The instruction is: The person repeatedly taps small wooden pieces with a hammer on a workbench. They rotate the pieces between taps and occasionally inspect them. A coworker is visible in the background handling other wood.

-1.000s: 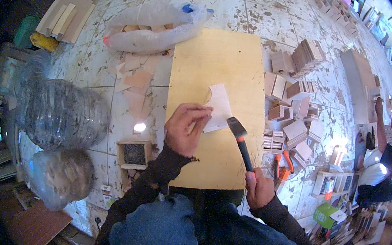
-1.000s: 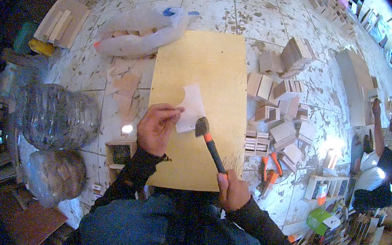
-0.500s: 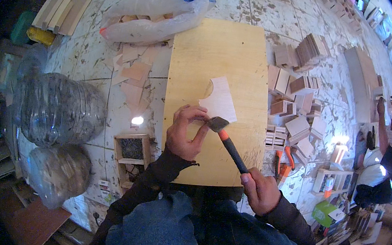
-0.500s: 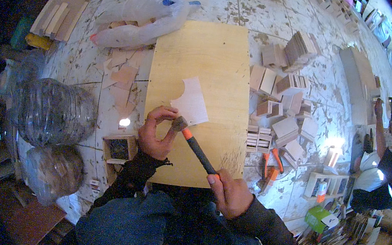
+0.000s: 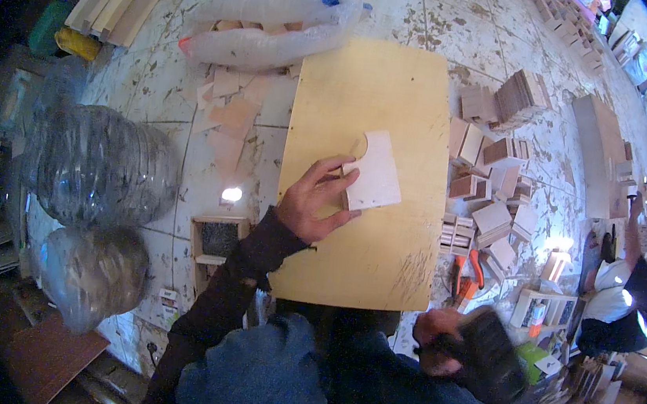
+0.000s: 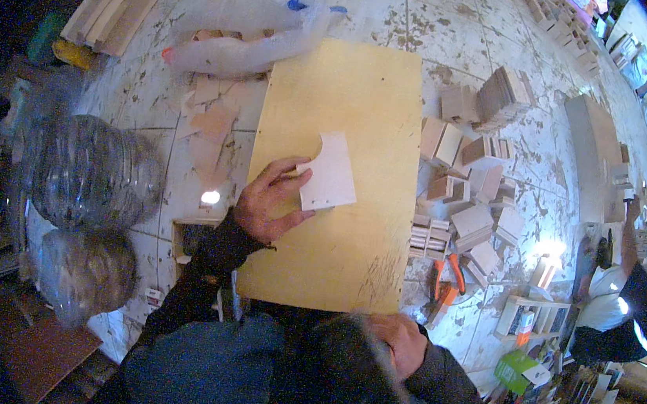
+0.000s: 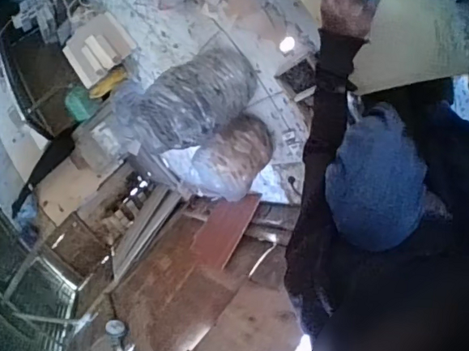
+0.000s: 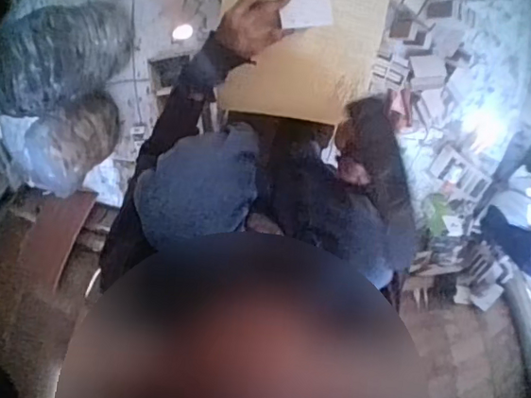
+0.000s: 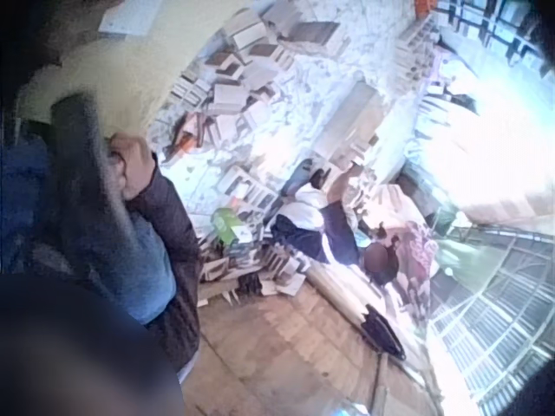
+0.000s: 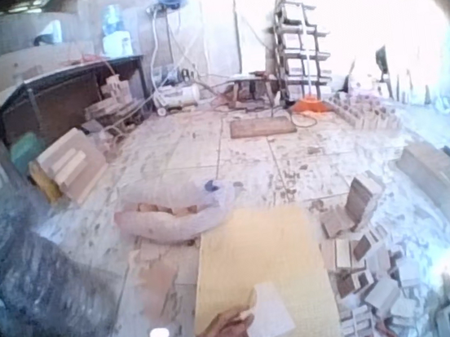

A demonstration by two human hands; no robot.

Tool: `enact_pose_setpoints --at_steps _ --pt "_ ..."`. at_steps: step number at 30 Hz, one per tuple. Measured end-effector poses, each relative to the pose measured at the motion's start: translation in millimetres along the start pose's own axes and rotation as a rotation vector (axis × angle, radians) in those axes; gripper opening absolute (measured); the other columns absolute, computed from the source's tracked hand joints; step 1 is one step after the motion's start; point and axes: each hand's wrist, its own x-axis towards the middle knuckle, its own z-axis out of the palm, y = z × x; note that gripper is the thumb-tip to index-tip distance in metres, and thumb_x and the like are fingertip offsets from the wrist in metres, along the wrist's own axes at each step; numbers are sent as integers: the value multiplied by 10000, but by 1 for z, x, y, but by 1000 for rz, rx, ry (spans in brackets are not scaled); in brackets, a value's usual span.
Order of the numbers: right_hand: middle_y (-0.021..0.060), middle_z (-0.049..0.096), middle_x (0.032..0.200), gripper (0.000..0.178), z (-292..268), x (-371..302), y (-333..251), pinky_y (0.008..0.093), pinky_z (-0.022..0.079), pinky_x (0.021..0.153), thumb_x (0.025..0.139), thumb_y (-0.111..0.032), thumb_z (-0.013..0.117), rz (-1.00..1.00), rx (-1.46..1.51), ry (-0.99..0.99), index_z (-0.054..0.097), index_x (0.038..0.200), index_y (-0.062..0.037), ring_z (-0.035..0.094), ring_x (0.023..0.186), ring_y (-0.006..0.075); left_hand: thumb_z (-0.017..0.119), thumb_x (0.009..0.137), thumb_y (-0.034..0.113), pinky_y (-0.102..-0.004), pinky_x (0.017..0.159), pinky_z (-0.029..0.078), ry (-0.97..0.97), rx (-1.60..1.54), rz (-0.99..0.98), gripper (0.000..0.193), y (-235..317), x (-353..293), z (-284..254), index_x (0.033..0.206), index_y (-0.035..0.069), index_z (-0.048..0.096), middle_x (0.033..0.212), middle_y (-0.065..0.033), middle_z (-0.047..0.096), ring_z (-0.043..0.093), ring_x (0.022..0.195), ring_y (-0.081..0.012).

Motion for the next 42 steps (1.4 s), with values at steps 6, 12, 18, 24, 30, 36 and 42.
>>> enact_pose_setpoints --at_steps 6,12,18,24,30,36,42 --pt "181 548 554 253 23 18 27 452 442 467 938 -235 519 406 -298 186 539 1054 -11 577 516 395 749 734 119 -390 922 503 -15 -12 9 552 3 -2 -3 1241 -2 566 1323 -206 481 542 1161 -337" --pt "238 586 670 243 22 7 20 499 461 531 949 -248 504 11 -240 105 517 1029 -19 607 617 428 745 742 141 -398 923 498 -9 -4 -9 541 -2 -6 0 1236 4 572 1326 -203 479 535 1166 -337" --pt "192 544 565 259 34 0 45 494 418 467 986 -274 439 437 -403 263 490 905 -33 558 516 427 784 743 202 -388 878 523 148 199 -43 551 22 -12 15 1218 12 581 1268 -193 487 563 1093 -329" --pt "216 550 576 273 29 -27 61 522 406 478 989 -282 437 580 -342 335 513 893 -38 554 525 446 715 824 206 -391 760 539 323 198 -309 344 37 -80 5 1091 12 617 1043 -169 600 621 902 -296" --pt "203 563 587 325 34 -34 68 484 414 490 996 -302 434 693 -258 305 529 850 -28 578 554 421 654 809 119 -413 679 515 52 850 -1060 179 -43 -189 -57 967 36 653 830 -178 671 650 772 -352" --pt "178 571 592 361 34 -25 64 450 435 500 998 -330 431 703 -148 251 531 850 -16 593 544 376 658 715 75 -433 754 504 -195 790 -1136 157 -78 -224 -70 870 46 668 891 -181 671 637 889 -348" --pt "152 575 587 359 30 -28 59 427 437 497 999 -324 428 725 -217 285 547 853 -18 602 541 334 653 682 47 -405 742 500 156 753 -858 139 -68 -231 -88 820 59 667 869 -129 640 623 814 -309"
